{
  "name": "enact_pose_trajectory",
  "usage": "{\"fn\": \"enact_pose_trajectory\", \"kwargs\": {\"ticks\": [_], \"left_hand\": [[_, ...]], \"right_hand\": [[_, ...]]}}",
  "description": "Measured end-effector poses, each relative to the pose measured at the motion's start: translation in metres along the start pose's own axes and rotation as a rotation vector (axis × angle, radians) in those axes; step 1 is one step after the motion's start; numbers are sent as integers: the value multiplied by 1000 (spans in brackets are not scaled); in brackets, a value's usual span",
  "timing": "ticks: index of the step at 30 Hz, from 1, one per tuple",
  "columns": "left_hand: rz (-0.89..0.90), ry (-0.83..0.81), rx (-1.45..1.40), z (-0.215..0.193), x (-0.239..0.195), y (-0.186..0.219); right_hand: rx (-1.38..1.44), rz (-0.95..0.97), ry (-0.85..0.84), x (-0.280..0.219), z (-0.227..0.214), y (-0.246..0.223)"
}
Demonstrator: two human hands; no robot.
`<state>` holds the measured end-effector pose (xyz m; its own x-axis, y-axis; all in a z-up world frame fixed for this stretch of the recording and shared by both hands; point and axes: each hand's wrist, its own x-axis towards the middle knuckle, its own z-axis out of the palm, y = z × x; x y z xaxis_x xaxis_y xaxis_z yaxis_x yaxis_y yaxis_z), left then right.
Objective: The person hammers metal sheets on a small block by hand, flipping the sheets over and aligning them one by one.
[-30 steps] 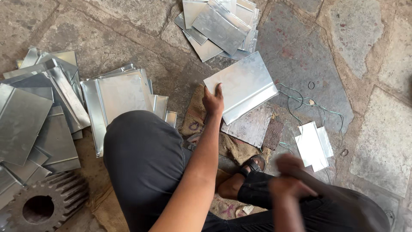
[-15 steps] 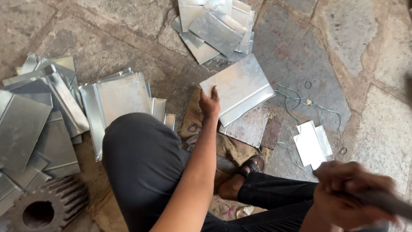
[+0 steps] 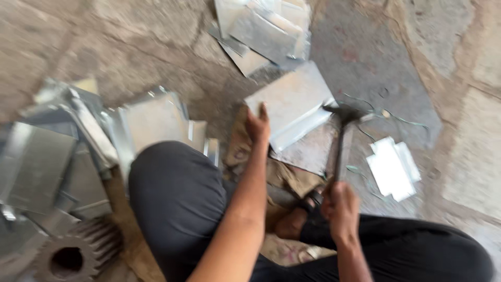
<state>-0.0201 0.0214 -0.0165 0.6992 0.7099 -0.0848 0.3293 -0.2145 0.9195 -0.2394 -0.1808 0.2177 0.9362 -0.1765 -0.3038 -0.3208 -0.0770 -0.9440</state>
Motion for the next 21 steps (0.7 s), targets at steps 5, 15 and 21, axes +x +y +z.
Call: {"fn": "enact_pose_trajectory", "kwargs": {"ticks": [5,15,21], "left_hand": [[65,55,-41,-3,-3,0],[-145,-81,-64,-21,-4,2],[158,82,-21,-18,-14,-6]], "right_hand": [[140,-547,148,-12,-53,-81],[-709,-145,66,38,-15,108],[-357,107,150,11,-25,-10]]}}
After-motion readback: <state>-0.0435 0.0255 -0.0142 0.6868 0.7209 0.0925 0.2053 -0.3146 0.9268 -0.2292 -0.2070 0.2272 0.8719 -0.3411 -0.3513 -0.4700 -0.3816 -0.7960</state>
